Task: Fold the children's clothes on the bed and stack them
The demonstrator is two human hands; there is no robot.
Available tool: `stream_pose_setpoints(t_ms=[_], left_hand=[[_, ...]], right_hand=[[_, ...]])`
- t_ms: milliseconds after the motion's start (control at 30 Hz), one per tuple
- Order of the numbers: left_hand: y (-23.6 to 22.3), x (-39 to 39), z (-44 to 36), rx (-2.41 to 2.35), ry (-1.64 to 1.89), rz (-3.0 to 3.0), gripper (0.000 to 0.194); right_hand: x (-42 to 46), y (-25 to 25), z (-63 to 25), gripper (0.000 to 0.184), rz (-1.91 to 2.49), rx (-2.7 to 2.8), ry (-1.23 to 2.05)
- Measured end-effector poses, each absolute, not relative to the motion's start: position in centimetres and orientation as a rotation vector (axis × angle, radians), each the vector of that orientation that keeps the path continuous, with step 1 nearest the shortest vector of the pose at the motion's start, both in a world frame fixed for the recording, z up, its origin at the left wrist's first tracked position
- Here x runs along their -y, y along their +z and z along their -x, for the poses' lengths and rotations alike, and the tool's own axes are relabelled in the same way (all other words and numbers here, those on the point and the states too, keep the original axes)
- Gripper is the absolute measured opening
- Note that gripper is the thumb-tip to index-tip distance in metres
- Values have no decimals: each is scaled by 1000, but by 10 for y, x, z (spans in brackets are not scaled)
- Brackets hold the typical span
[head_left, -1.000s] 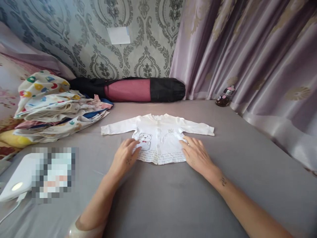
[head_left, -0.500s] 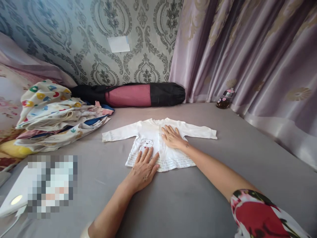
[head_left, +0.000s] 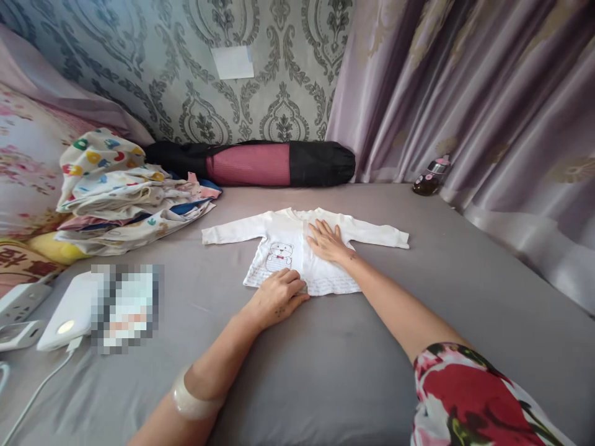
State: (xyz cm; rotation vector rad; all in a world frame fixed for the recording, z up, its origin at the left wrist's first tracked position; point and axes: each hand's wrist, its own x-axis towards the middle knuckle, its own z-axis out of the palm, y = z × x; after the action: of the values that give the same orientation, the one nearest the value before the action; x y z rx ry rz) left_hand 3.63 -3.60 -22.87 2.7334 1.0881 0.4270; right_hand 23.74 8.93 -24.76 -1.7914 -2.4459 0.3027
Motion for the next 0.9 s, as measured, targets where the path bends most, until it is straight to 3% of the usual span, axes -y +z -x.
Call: stream_pose_setpoints(t_ms=[167, 400, 733, 900], left_hand=[[-226, 39, -37, -1102, 445, -2805, 41], [-226, 40, -32, -1089, 426, -2813, 31], [-230, 40, -36, -1273, 608, -2478, 27], [-221, 35, -37, -1411, 674, -2069, 31]], right_hand=[[-27, -247, -245, 60, 1630, 2546, 289], [58, -232, -252, 58, 1386, 2621, 392], [62, -221, -223, 14, 1529, 2398, 103], [40, -235, -237, 20, 1576, 1949, 517]])
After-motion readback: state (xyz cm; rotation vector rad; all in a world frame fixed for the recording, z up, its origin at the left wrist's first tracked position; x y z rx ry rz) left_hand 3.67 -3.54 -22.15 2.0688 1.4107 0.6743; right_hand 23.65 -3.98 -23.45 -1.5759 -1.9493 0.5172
